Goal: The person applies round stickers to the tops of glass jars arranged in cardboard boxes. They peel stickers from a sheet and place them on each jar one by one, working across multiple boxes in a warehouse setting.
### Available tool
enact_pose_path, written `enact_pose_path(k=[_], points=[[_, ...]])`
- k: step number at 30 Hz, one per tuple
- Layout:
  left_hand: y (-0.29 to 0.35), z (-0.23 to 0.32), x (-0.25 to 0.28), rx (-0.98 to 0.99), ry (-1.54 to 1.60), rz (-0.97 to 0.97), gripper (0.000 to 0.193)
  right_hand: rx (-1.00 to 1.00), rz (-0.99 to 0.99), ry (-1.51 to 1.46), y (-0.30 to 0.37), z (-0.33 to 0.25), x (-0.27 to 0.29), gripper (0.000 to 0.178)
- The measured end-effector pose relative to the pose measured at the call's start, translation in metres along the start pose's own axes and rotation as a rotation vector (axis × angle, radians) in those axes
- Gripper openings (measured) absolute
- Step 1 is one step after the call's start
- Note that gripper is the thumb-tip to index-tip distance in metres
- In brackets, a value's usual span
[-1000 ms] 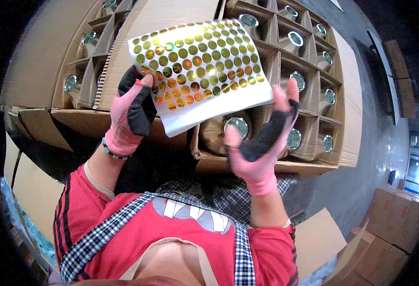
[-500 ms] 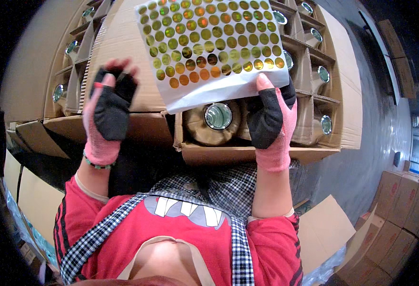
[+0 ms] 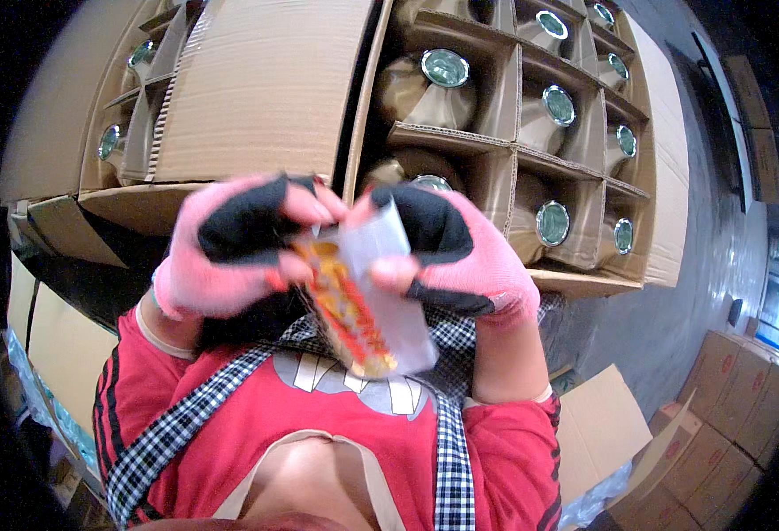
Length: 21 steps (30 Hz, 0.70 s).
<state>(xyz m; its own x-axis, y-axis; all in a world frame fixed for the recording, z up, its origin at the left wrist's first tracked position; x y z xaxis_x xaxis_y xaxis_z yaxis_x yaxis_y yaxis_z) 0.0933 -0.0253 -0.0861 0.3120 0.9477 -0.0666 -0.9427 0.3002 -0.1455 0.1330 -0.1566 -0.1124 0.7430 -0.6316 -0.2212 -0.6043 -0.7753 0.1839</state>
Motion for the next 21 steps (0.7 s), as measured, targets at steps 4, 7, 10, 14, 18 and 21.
enact_pose_path(k=[4, 7, 10, 14, 18, 21], points=[[0.005, -0.008, 0.048, 0.037, 0.308, 0.63, 0.027, 0.317, 0.41, -0.183, 0.007, -0.02, 0.02, 0.091], [0.01, -0.006, 0.061, -0.073, 0.349, 0.763, 0.028, 0.532, 0.437, 0.077, 0.019, -0.041, 0.023, 0.105], [0.014, -0.004, 0.067, -0.151, 0.311, 0.823, 0.028, 0.562, 0.43, 0.267, 0.02, -0.044, 0.02, 0.096], [0.017, -0.001, 0.066, -0.201, 0.303, 0.852, 0.026, 0.48, 0.421, 0.132, 0.015, -0.034, 0.017, 0.07], [0.015, 0.004, 0.058, -0.288, 0.312, 0.779, 0.019, 0.518, 0.654, 0.235, 0.031, -0.037, 0.029, 0.036], [0.012, 0.007, 0.054, -0.334, 0.183, 0.544, 0.018, 0.607, 0.733, 0.237, 0.042, -0.044, 0.04, 0.029]])
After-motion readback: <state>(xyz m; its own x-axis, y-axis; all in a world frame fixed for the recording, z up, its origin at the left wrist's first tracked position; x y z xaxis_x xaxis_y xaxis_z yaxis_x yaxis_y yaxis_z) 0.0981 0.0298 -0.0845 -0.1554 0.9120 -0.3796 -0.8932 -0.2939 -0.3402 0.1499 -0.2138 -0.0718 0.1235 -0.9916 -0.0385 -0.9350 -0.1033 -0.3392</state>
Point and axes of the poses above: each hand's wrist, its own y-axis away from the middle knuckle, its own x-axis out of the back of the hand, z = x × y, the point moved 7 cm from there along -y, towards the middle knuckle, and after that the axes turned 1 degree about z, right-handed, at the moved point
